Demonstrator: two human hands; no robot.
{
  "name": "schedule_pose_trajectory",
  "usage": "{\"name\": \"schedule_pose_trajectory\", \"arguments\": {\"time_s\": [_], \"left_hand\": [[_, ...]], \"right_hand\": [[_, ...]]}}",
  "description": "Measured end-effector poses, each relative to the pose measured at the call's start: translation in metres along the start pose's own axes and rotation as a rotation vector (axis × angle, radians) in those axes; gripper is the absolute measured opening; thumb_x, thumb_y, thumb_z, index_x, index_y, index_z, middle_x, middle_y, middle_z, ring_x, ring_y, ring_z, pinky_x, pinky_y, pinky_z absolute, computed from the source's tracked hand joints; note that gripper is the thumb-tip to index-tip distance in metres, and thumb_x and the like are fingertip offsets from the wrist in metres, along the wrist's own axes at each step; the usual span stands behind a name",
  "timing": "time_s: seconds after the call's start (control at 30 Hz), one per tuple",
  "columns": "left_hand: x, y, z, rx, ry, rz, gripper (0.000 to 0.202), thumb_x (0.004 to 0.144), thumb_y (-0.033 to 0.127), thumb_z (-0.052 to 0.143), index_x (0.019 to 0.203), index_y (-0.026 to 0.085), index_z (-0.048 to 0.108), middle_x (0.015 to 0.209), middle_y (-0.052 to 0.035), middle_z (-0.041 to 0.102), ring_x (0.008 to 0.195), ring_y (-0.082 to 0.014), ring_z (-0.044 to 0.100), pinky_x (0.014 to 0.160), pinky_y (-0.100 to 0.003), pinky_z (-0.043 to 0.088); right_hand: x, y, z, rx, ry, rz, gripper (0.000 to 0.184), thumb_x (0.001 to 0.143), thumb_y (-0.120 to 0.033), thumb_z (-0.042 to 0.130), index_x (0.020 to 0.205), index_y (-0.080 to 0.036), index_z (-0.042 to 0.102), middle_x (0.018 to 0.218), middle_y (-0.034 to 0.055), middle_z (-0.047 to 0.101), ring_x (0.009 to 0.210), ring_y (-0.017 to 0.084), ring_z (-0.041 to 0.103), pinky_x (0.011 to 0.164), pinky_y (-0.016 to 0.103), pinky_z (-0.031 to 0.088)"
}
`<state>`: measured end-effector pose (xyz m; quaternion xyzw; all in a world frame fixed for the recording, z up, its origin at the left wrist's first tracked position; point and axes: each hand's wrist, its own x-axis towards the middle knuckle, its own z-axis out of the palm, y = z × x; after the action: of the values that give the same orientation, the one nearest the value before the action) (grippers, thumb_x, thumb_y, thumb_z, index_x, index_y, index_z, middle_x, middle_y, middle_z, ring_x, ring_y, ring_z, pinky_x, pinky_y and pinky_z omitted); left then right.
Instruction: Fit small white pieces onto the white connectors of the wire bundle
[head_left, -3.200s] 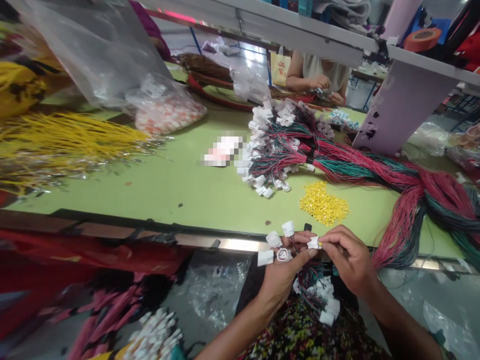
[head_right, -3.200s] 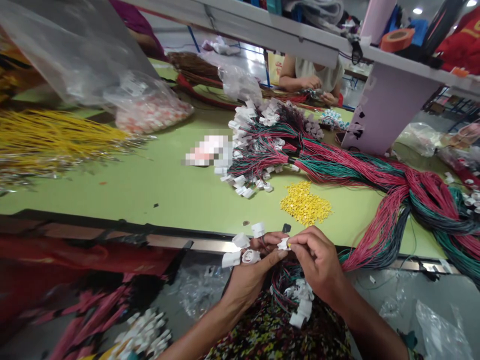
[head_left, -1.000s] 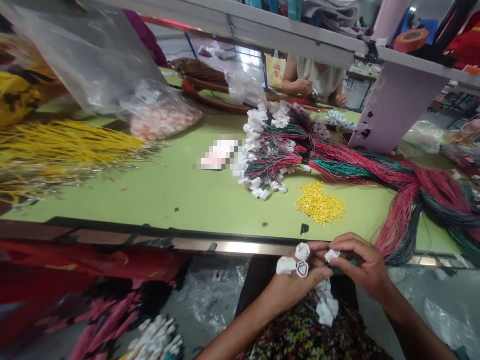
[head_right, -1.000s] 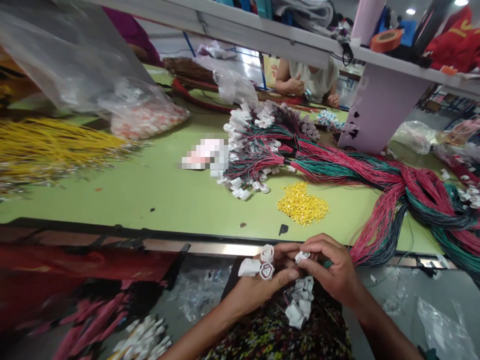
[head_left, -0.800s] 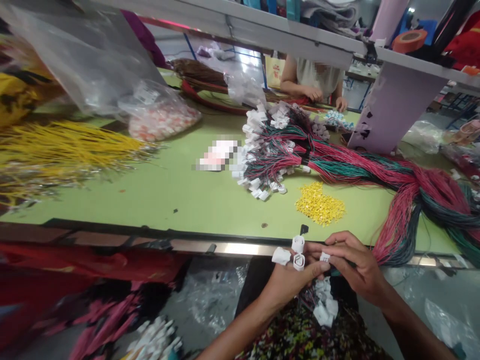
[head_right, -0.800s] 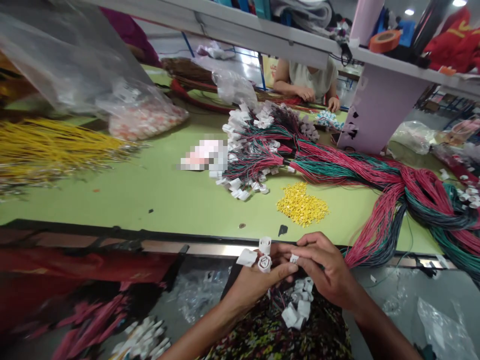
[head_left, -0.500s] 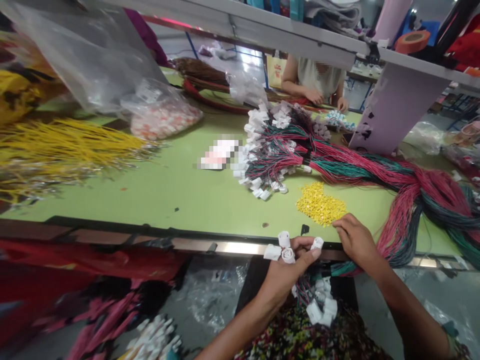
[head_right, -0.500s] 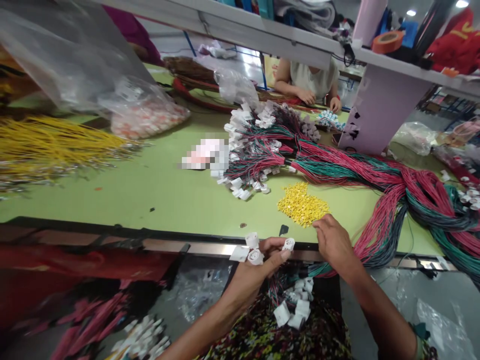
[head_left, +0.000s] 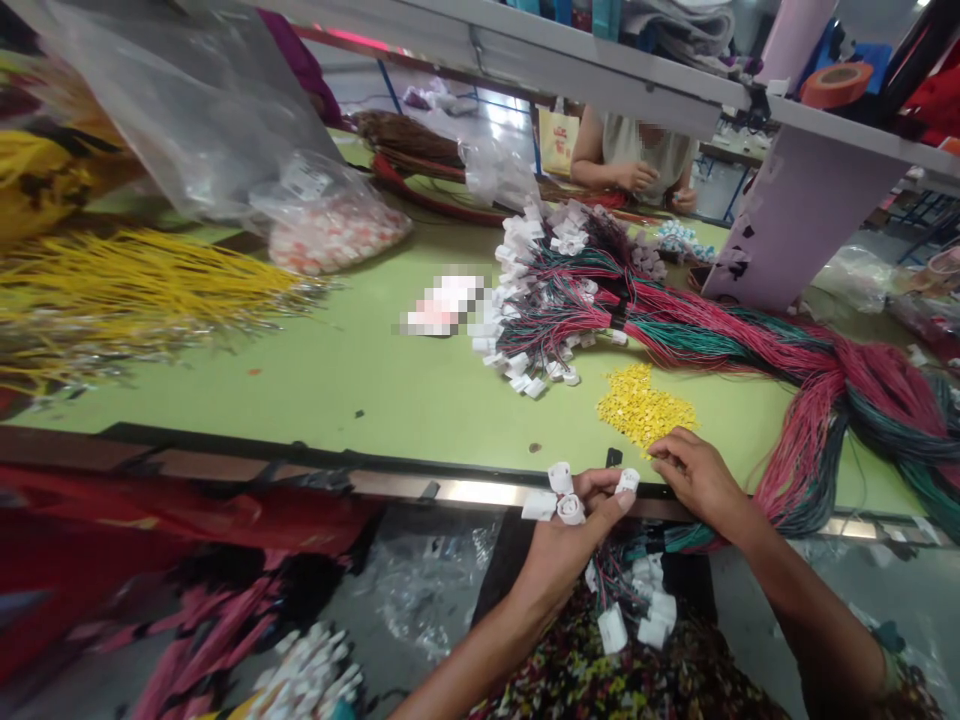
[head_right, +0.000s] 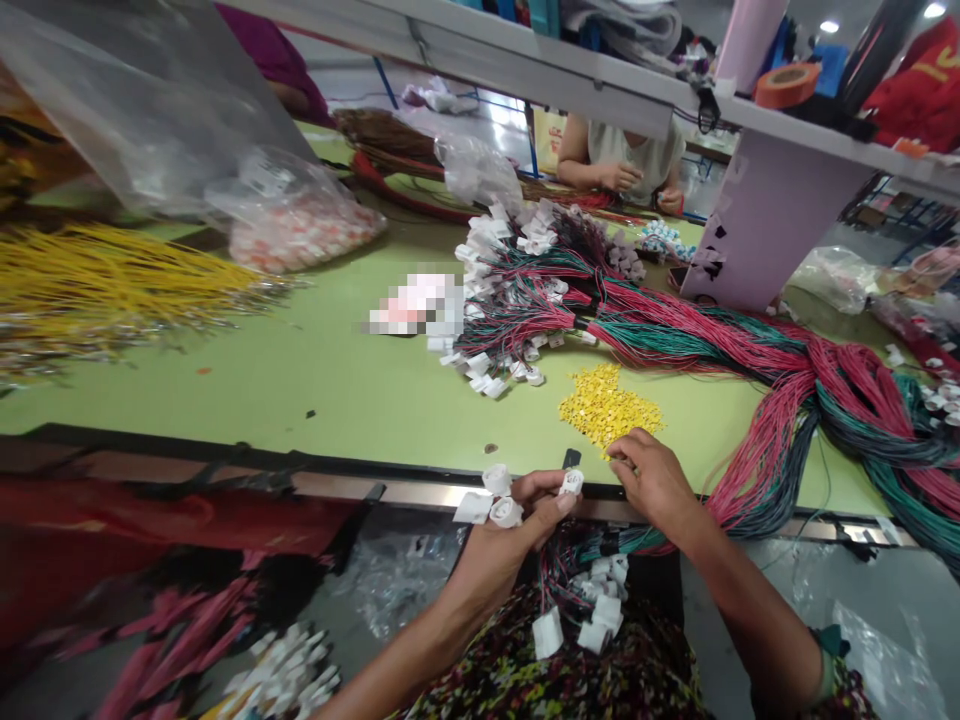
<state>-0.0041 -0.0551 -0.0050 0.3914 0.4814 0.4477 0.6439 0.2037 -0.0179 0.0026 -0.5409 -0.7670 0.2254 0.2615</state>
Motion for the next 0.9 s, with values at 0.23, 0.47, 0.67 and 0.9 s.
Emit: {"name": "schedule_pose_trajectory", "arguments": {"time_s": [0.23,0.47,0.67,0.9], "left_hand": [[0.0,0.003,-0.001,0.113,-0.014,0.148,0.026,0.078,0.033,0.076,0.1,0.018,0.077,0.069,0.0006,0.063,0.06,-0.0131,0.05,0.06,-0.028,0.045],[0.001,0.0,0.002,0.194,0.039,0.342,0.019,0.078,0.026,0.076,0.096,0.021,0.076,0.089,-0.003,0.07,0.067,-0.0146,0.058,0.067,-0.03,0.051],[0.0,-0.003,0.003,0.286,0.06,0.438,0.016,0.078,0.025,0.076,0.095,0.024,0.077,0.096,-0.0056,0.076,0.091,-0.0234,0.071,0.085,-0.04,0.057],[-0.001,-0.002,0.003,0.283,0.055,0.495,0.015,0.079,0.023,0.075,0.094,0.025,0.077,0.095,-0.0055,0.079,0.089,-0.0225,0.073,0.083,-0.039,0.059]], "right_hand": [[0.0,-0.018,-0.001,0.193,0.076,0.0,0.011,0.093,-0.02,0.063,0.089,-0.02,0.073,0.086,0.0042,0.067,0.08,0.018,0.063,0.075,0.031,0.05],[-0.025,-0.062,-0.013,0.389,0.142,-0.071,0.012,0.097,-0.023,0.061,0.096,-0.021,0.073,0.089,0.0048,0.069,0.084,0.018,0.066,0.073,0.028,0.055],[-0.029,-0.066,-0.015,0.223,0.151,-0.17,0.016,0.099,-0.018,0.056,0.102,-0.023,0.071,0.091,0.0053,0.067,0.084,0.018,0.065,0.077,0.031,0.056],[-0.029,-0.063,-0.012,0.289,0.151,-0.124,0.014,0.098,-0.021,0.059,0.1,-0.023,0.073,0.09,0.005,0.067,0.081,0.017,0.064,0.072,0.03,0.055]]}}
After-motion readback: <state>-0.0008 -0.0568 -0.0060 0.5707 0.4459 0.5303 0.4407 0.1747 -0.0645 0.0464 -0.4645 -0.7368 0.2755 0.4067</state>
